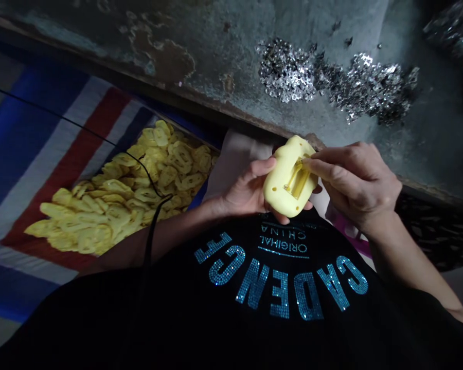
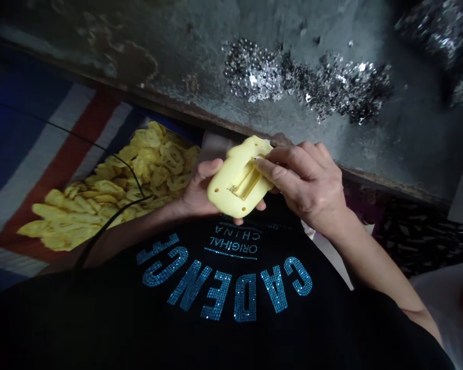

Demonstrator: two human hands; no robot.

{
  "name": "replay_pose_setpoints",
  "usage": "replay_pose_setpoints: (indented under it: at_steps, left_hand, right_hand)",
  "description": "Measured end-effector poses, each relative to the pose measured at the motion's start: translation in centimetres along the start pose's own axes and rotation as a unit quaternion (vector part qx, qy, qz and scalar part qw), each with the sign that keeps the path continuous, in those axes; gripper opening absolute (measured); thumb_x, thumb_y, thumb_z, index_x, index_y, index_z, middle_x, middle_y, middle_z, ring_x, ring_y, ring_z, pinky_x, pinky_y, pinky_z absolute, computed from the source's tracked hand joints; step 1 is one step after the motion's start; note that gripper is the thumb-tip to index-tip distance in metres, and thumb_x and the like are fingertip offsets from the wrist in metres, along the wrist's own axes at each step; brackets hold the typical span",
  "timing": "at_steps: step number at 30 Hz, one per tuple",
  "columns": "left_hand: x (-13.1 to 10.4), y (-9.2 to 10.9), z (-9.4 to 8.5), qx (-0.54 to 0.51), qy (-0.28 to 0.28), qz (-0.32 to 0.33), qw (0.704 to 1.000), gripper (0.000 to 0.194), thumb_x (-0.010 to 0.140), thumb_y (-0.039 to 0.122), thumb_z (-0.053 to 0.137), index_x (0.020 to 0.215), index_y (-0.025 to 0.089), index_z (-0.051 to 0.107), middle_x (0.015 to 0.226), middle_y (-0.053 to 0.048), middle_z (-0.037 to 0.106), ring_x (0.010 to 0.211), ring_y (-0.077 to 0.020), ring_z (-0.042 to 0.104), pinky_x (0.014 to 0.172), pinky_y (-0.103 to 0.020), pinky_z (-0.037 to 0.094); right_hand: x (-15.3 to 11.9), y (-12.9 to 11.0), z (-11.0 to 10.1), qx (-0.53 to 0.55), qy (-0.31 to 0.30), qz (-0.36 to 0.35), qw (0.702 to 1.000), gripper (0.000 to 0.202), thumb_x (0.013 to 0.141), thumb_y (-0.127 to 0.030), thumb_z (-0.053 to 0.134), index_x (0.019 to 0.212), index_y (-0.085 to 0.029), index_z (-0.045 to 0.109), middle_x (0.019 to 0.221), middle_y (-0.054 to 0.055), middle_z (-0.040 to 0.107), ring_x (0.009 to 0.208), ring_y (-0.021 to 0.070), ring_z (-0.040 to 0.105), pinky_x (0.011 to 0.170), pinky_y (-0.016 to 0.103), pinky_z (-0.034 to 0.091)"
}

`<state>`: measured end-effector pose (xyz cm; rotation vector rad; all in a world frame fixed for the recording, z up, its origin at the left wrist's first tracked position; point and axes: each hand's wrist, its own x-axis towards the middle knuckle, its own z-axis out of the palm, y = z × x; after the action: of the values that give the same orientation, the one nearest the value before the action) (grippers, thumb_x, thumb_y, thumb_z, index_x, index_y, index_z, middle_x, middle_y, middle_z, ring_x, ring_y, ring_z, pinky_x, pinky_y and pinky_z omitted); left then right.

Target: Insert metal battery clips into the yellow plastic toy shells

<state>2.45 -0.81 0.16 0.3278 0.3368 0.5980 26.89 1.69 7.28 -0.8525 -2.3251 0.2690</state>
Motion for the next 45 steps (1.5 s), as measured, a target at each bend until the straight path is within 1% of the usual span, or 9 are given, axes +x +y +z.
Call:
replay_pose_setpoints:
  at_steps: [11,18,23,27,30,33,36,41,45]
  left_hand:
    - [0.0,-0.2,0.3,0.016,-0.011,0.002,1.0,0.087,0.082,0.067,0.083,0.152,0.019,0.064,0.123,-0.019,0.086,0.095,-0.036,0.088,0.054,-0.031,0.068]
    - [0.2,-0.2,-0.8,0.016,-0.026,-0.012,0.999,0.098,0.082,0.069,0.083,0.162,0.018,0.057,0.123,-0.019,0.085,0.095,-0.035,0.088,0.06,-0.033,0.071]
    - [0.2,-0.1,-0.3,0.008,-0.009,-0.001,1.0,0.087,0.086,0.072,0.082,0.151,0.018,0.062,0.111,-0.013,0.085,0.09,-0.0319,0.088,0.058,-0.031,0.071]
    - [0.0,0.0,0.6,0.018,0.019,0.003,1.0,0.088,0.086,0.075,0.083,0.151,0.02,0.059,0.122,-0.014,0.086,0.096,-0.0319,0.088,0.061,-0.03,0.072]
    - [0.0,0.1,1.0,0.03,0.027,-0.004,0.999,0.102,0.083,0.078,0.084,0.162,0.021,0.052,0.131,-0.017,0.085,0.103,-0.0341,0.088,0.062,-0.03,0.072]
    - [0.0,0.1,1.4,0.047,0.029,-0.006,0.998,0.114,0.083,0.077,0.086,0.172,0.024,0.041,0.128,-0.016,0.086,0.101,-0.0335,0.088,0.058,-0.028,0.068]
    - [-0.1,0.0,1.7,0.068,0.04,0.023,0.997,0.109,0.088,0.072,0.084,0.177,0.032,0.036,0.13,-0.013,0.085,0.098,-0.0311,0.088,0.058,-0.026,0.066]
    - [-0.1,-0.1,1.4,0.125,0.078,0.069,0.987,0.092,0.092,0.058,0.086,0.173,0.039,0.045,0.141,-0.01,0.079,0.102,-0.0301,0.086,0.073,-0.037,0.07]
    - [0.1,0.2,1.7,0.155,0.098,0.064,0.981,0.087,0.087,0.052,0.093,0.162,0.037,0.052,0.131,-0.006,0.078,0.092,-0.0219,0.082,0.072,-0.031,0.067]
  right_hand:
    - [-0.9,0.8,0.7,0.047,0.029,0.009,0.998,0.042,0.104,-0.019,0.078,0.139,-0.042,0.083,0.122,0.003,0.088,0.094,0.025,0.079,0.081,0.044,0.061]
    - [-1.4,1.1,1.0,0.026,0.026,0.005,0.999,0.043,0.106,-0.024,0.076,0.143,-0.045,0.081,0.121,0.003,0.088,0.092,0.0257,0.078,0.079,0.044,0.06]
    - [-1.3,1.1,0.8,0.04,0.024,-0.022,0.999,0.044,0.105,-0.024,0.081,0.145,-0.042,0.081,0.118,0.003,0.088,0.09,0.0244,0.076,0.079,0.043,0.058]
    - [-0.3,0.7,-0.3,0.146,0.025,0.053,0.987,0.032,0.107,-0.019,0.078,0.131,-0.036,0.088,0.115,0.005,0.085,0.1,0.0256,0.08,0.084,0.043,0.065]
    - [0.5,0.9,-0.9,0.198,0.033,0.122,0.972,0.018,0.108,-0.03,0.08,0.121,-0.035,0.091,0.111,0.005,0.085,0.103,0.0277,0.081,0.093,0.048,0.069]
    - [1.1,1.9,-0.7,0.214,-0.004,0.16,0.964,0.018,0.103,-0.041,0.087,0.12,-0.034,0.089,0.111,0.005,0.085,0.106,0.0279,0.078,0.091,0.047,0.068]
    - [1.7,3.0,-0.2,0.266,-0.068,0.194,0.942,0.041,0.095,-0.05,0.095,0.13,-0.031,0.084,0.12,0.005,0.084,0.106,0.0266,0.078,0.084,0.041,0.068]
    - [2.6,3.6,-0.1,0.285,-0.122,0.191,0.931,0.048,0.093,-0.046,0.094,0.133,-0.024,0.079,0.125,0.008,0.081,0.109,0.0267,0.077,0.088,0.042,0.07]
    - [2.2,3.5,0.0,0.272,-0.123,0.18,0.937,0.043,0.094,-0.042,0.09,0.131,-0.026,0.077,0.124,0.005,0.079,0.108,0.0254,0.077,0.088,0.041,0.07]
